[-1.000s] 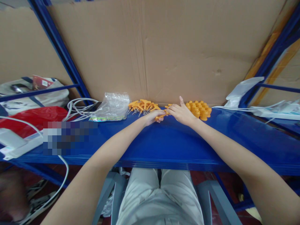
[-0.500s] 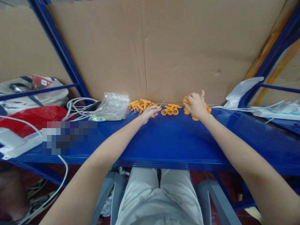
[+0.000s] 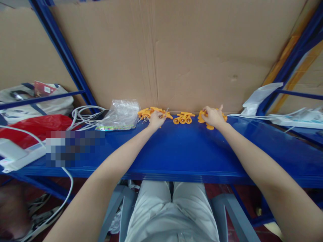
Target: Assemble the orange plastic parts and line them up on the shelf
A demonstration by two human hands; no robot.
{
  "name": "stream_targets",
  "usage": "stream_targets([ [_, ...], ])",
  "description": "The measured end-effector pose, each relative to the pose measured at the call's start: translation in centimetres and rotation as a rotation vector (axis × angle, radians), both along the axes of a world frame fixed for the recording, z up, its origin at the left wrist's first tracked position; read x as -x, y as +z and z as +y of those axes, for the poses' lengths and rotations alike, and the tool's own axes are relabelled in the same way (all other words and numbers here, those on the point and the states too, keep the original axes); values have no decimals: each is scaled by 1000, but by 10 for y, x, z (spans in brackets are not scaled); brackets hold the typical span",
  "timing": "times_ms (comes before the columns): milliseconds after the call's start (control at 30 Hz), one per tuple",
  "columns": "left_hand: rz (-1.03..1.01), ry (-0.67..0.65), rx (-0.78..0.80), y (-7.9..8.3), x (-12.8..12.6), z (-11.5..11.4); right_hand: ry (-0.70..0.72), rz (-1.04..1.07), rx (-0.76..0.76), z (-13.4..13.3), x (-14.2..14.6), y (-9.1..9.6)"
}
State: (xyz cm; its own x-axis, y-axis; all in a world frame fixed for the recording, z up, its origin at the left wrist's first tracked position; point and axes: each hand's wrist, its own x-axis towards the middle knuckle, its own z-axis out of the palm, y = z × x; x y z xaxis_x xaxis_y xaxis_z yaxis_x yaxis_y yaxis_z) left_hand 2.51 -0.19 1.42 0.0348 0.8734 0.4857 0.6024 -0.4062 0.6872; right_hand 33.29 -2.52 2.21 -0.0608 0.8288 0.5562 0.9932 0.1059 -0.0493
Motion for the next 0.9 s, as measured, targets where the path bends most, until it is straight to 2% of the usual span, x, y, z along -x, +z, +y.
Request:
stream_targets([
  [133,123,158,-94,1,-1,-4,-65,-63,80,-1,0,0],
  [333,134,112,-58,4,0,-10,-106,-76,113,1,0,-1],
  [633,94,116,-93,5,-2,-14,-86,-110,102,7,-4,-5],
  [900,232,82,-78,-2,-2,-15,-103,-183,121,1,-1,-3],
])
